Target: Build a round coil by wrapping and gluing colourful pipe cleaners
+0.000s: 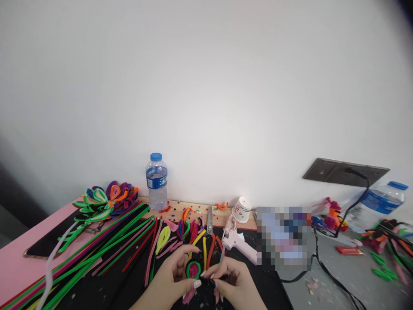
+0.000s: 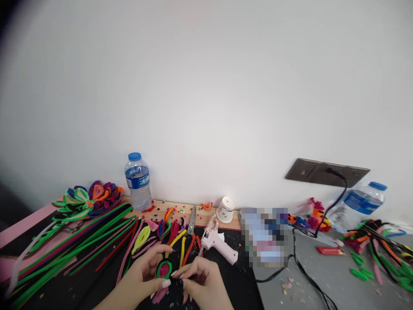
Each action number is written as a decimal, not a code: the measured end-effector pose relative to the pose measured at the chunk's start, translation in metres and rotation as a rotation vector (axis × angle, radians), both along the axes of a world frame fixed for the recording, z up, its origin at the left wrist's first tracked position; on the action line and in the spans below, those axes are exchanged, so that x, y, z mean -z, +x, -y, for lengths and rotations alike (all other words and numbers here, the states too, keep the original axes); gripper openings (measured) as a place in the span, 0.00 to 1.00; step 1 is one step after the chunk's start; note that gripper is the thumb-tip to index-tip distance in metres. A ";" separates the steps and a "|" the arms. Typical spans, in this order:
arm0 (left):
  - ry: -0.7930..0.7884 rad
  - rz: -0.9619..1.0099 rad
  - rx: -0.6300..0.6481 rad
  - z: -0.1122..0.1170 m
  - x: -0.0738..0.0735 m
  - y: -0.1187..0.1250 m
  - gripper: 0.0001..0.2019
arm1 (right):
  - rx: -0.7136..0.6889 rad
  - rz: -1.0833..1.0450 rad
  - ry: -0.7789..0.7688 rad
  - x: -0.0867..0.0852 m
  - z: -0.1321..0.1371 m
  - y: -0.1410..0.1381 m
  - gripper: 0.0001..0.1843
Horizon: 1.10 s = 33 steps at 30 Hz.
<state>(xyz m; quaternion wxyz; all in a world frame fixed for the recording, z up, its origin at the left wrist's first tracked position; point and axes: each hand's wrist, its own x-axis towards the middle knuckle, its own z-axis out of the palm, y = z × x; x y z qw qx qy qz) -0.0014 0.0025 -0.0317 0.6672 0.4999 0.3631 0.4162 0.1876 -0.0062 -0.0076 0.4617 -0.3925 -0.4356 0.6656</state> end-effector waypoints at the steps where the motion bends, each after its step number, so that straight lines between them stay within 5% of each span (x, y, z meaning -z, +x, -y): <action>1: 0.003 -0.002 0.000 0.000 0.000 0.000 0.24 | 0.000 -0.004 0.001 0.000 0.000 0.000 0.19; 33: -0.017 0.022 -0.005 -0.001 0.003 0.001 0.38 | -0.009 -0.007 0.002 0.000 0.001 0.000 0.19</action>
